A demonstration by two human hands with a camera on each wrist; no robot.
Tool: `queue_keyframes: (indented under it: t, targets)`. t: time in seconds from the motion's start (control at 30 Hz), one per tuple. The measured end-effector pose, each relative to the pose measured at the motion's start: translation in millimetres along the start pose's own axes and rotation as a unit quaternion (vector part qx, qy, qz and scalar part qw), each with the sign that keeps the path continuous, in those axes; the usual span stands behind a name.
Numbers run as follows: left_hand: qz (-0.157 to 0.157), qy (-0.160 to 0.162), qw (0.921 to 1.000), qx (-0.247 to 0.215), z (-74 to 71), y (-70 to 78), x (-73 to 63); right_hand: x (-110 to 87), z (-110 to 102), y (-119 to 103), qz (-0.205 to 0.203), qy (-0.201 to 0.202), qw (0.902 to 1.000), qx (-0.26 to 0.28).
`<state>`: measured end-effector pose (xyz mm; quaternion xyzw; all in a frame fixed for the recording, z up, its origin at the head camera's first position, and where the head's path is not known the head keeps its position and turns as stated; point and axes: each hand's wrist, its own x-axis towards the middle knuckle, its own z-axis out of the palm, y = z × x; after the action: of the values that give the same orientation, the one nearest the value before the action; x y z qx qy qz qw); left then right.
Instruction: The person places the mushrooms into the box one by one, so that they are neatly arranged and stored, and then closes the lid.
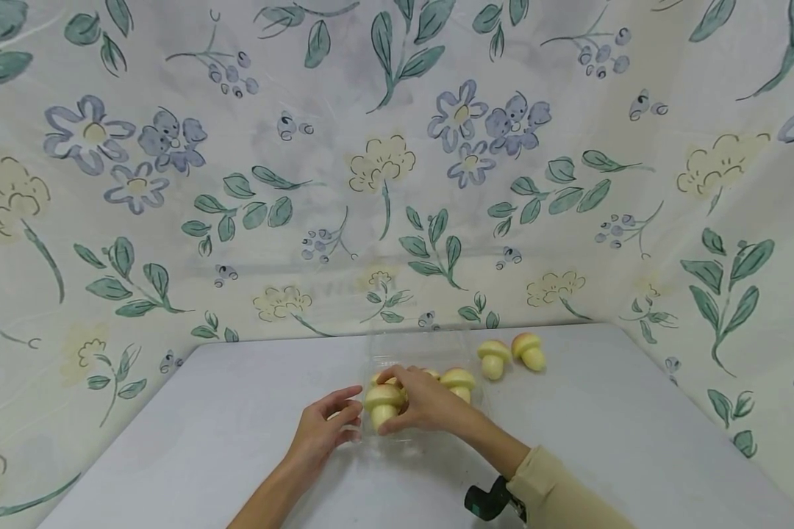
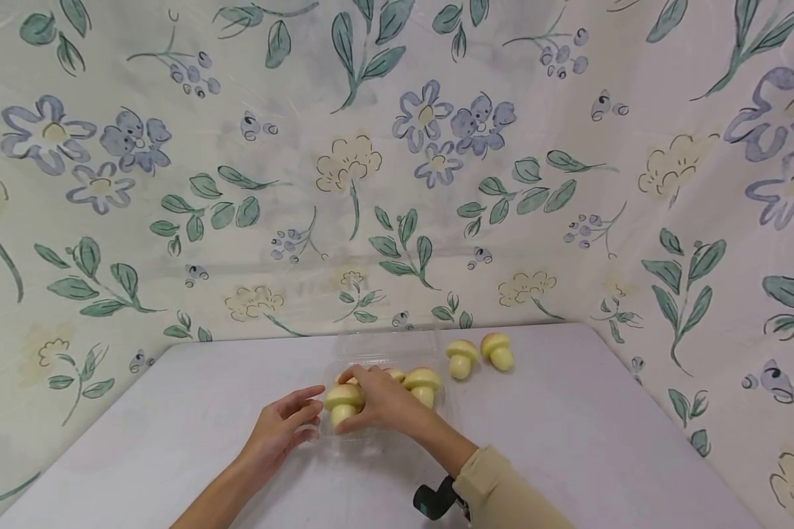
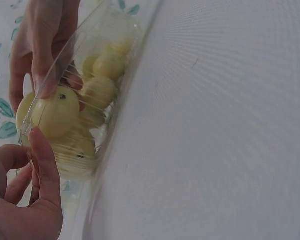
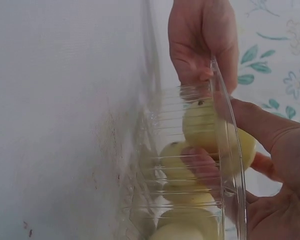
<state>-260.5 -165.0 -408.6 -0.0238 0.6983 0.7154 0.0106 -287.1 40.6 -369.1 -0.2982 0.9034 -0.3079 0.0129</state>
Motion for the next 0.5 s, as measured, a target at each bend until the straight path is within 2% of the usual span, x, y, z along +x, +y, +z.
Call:
queue_keyframes:
  t: [0.5]
  targets:
    - [0.001, 0.002, 1.0, -0.005, 1.1, 0.1, -0.5, 2.3, -0.2, 1.4, 0.02, -0.024, 0.9994, 0.015]
